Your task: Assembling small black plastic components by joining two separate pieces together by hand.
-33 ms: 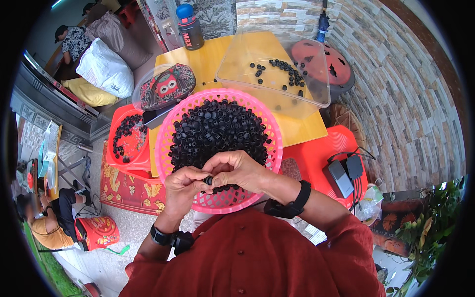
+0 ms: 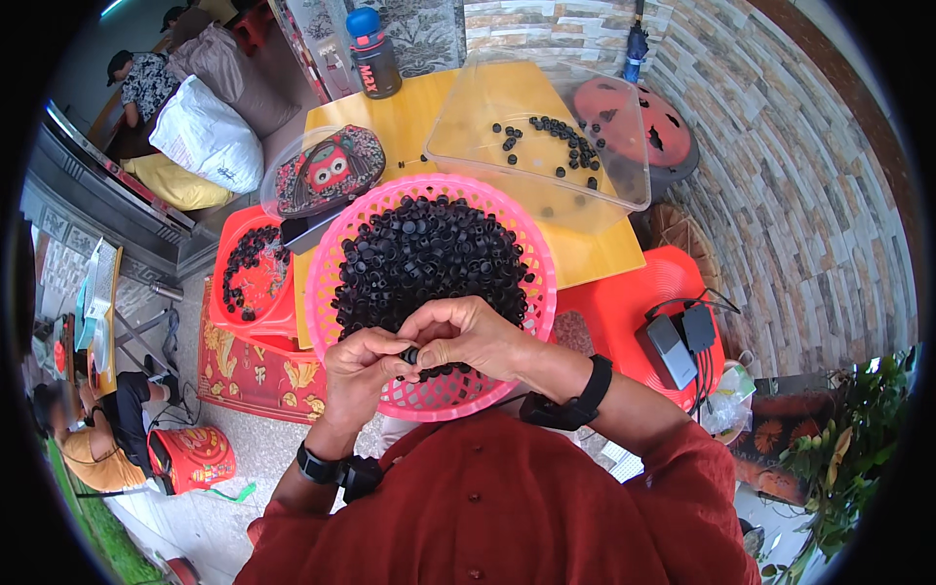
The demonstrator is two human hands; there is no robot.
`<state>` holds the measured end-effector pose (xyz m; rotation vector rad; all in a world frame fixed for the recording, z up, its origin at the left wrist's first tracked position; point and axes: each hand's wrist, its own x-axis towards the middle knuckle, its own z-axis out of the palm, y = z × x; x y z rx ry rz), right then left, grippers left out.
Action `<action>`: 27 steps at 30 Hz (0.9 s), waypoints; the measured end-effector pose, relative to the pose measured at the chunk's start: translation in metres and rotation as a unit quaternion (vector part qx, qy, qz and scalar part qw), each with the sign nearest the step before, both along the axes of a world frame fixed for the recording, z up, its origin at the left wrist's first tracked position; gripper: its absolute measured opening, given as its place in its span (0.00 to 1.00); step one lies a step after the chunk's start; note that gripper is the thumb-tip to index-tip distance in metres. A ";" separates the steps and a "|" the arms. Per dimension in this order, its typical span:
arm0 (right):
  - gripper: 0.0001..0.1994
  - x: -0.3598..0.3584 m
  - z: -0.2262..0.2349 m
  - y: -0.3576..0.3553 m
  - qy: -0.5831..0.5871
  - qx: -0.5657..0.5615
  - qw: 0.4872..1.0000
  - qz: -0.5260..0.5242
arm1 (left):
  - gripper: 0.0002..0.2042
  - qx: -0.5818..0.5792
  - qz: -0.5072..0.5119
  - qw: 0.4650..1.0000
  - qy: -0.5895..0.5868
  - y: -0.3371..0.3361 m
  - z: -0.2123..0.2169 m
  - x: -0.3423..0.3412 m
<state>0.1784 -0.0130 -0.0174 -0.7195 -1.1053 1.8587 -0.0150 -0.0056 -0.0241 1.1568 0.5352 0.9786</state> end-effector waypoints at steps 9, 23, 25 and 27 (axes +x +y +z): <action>0.11 0.000 -0.008 -0.006 0.035 -0.013 0.999 -0.016 | 0.06 0.026 0.012 1.000 0.005 -0.006 0.005 0.007; 0.14 0.005 0.009 -0.012 -0.222 0.271 0.927 -0.131 | 0.17 -0.130 -0.069 0.987 0.065 0.013 0.017 0.005; 0.12 0.010 0.011 -0.011 -0.240 0.235 0.924 -0.181 | 0.21 0.057 0.029 0.975 0.213 0.016 0.019 0.005; 0.09 0.027 0.019 -0.003 -0.193 0.145 0.929 -0.281 | 0.35 0.371 0.155 0.790 0.463 0.022 0.030 0.003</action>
